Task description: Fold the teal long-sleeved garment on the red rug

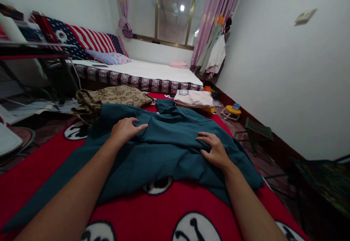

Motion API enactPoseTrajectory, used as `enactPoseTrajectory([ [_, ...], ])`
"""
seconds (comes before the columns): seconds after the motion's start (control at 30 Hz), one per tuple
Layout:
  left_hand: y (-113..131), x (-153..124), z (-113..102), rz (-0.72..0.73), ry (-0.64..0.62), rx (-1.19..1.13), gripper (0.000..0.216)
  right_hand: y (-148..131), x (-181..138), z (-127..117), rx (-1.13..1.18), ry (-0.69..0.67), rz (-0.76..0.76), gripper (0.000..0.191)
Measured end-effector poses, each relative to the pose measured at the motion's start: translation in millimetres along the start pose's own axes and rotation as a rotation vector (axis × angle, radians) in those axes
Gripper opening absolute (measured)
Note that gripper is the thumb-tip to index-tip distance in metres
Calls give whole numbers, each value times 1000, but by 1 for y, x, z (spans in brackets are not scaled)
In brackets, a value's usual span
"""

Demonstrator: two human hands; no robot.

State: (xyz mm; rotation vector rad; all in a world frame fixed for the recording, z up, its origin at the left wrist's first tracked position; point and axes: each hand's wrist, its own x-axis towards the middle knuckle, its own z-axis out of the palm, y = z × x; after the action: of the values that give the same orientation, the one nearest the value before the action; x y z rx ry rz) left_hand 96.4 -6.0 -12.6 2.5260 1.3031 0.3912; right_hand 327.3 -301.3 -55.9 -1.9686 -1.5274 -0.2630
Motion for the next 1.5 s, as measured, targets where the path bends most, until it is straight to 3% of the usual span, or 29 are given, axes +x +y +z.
enactPoseTrajectory([
  [0.07, -7, 4, 5, 57, -67, -78, 51, 4, -1, 3, -19, 30, 12, 33],
  [0.17, -14, 4, 16, 142, 26, -185, 40, 10, -1, 9, -11, 126, 72, 14],
  [0.3, -14, 4, 24, 183, 131, -285, 32, 9, 0, 15, 20, 224, 142, 12],
  [0.4, 3, 12, 19, 234, 199, -382, 31, 5, -1, 17, 40, 278, 155, 11],
  [0.5, 37, 28, -6, 315, 256, -486, 31, 2, -1, 17, 51, 358, 154, 12],
  [0.63, 87, 44, -63, 437, 378, -639, 38, -3, -2, 11, 74, 474, 150, 15],
  [0.77, 104, 30, -115, 540, 322, -607, 65, -11, -3, -5, 75, 562, 120, 17],
  [0.87, 81, 4, -130, 467, 309, -574, 63, -21, -12, -22, 39, 498, 42, 13],
  [1.0, 9, -31, -113, 261, 245, -509, 57, -34, -37, -40, -42, 242, -197, 6],
  [1.07, -34, -45, -95, 177, 76, -419, 56, -38, -51, -43, -48, 75, -285, 9],
  [1.1, -54, -50, -84, 168, -98, -363, 53, -40, -57, -44, -49, 12, -299, 9],
  [1.17, -85, -58, -66, 176, -305, -201, 38, -41, -64, -46, -54, -16, -271, 8],
  [1.2, -95, -61, -58, 184, -321, -110, 31, -40, -66, -47, -61, 15, -230, 8],
  [1.33, -101, -66, -44, 290, -49, 40, 25, -24, -66, -53, -211, 148, 3, 18],
  [1.5, -73, -66, -49, 468, 86, -131, 27, 5, -74, -60, -459, -17, 227, 41],
])
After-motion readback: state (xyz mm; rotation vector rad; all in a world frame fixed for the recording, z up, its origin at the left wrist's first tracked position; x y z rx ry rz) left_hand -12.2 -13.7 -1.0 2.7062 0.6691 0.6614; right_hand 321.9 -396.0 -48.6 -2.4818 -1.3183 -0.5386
